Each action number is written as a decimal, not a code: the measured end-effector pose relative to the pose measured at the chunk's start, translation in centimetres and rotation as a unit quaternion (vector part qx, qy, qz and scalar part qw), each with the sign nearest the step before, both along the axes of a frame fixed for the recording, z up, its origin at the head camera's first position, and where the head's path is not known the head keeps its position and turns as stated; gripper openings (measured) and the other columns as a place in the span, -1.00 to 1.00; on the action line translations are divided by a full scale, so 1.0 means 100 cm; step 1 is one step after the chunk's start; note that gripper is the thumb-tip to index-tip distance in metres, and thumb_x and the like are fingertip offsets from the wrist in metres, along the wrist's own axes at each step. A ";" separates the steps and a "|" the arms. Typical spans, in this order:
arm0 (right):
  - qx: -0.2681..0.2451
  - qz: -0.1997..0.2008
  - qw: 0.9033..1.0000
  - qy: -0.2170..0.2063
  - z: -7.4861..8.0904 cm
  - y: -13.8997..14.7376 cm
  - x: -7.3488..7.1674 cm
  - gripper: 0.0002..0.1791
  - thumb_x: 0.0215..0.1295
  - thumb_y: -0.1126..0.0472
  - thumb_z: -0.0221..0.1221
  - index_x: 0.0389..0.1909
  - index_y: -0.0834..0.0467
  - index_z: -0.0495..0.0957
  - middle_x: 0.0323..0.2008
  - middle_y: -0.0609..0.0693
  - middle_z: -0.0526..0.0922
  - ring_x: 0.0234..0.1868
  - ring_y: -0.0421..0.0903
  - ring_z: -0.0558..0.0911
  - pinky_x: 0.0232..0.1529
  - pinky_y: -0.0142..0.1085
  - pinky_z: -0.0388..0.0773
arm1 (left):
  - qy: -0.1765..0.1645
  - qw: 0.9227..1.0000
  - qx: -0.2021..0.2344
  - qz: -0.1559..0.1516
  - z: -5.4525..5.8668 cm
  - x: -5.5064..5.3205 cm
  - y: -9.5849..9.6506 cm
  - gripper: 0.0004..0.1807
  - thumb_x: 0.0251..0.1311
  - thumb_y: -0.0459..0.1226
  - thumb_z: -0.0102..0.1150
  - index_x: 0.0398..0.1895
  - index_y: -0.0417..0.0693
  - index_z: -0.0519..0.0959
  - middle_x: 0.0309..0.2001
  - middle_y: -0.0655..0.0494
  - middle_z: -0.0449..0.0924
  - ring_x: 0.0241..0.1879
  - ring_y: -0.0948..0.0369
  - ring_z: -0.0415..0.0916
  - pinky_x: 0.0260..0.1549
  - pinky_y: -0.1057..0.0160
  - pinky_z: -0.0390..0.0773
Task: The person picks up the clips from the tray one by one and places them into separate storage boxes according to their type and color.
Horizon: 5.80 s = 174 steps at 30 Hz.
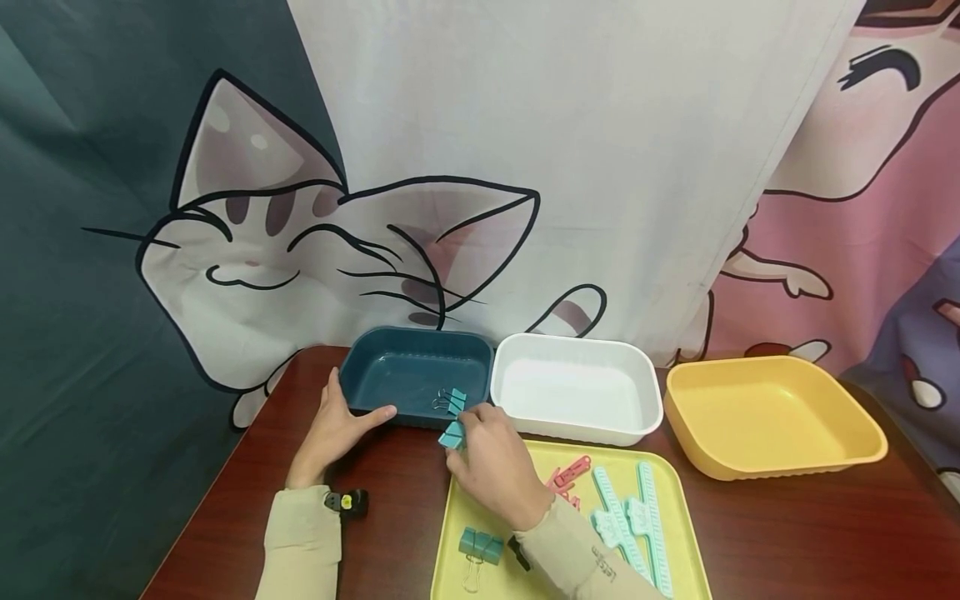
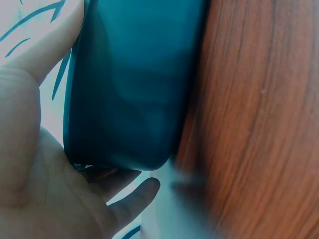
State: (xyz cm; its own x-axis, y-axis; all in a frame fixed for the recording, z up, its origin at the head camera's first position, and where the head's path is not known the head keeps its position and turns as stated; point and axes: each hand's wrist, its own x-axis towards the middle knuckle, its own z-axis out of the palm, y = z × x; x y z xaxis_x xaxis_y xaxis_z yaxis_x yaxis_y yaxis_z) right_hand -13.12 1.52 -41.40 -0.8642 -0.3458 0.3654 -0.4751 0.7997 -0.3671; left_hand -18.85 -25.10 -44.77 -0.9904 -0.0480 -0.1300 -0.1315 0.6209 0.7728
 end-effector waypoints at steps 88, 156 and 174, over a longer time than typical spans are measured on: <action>-0.019 0.033 0.999 0.035 0.006 -0.031 -0.052 -0.61 0.26 0.21 0.30 0.04 0.34 0.65 0.06 0.20 0.60 0.06 0.09 0.56 0.10 -0.17 0.58 | 0.006 1.000 -0.003 -0.003 0.001 0.001 0.000 0.44 0.10 0.22 0.37 0.57 -0.19 -0.53 0.57 -0.35 -0.34 0.47 -0.27 -0.08 0.34 -0.40 0.05; -0.012 0.085 0.996 -0.020 -0.014 -0.069 -0.093 -0.59 0.34 0.18 0.33 0.15 0.26 0.62 0.21 0.17 0.53 0.20 0.04 0.54 0.20 -0.22 0.52 | 0.003 1.000 -0.009 0.002 0.004 0.001 0.000 0.40 0.12 0.19 0.36 0.58 -0.20 -0.49 0.56 -0.35 -0.28 0.42 -0.26 0.01 0.33 -0.37 0.12; -0.015 0.091 0.995 -0.048 -0.020 -0.075 -0.100 -0.60 0.29 0.19 0.37 0.10 0.26 0.65 0.17 0.17 0.57 0.19 0.06 0.58 0.20 -0.20 0.52 | 0.008 1.000 -0.007 -0.005 0.004 0.002 -0.001 0.40 0.13 0.19 0.36 0.57 -0.24 -0.48 0.57 -0.34 -0.32 0.45 -0.25 -0.02 0.35 -0.37 0.08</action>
State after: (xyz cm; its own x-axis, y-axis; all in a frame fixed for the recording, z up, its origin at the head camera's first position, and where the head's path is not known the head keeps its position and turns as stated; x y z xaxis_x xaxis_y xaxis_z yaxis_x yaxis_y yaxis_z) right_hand -23.15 -5.95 -43.41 -0.8197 -0.4897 0.2972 -0.5727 0.6915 -0.4402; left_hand -18.63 -25.17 -44.38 -0.9927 -0.0406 -0.1135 -0.1134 0.6332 0.7656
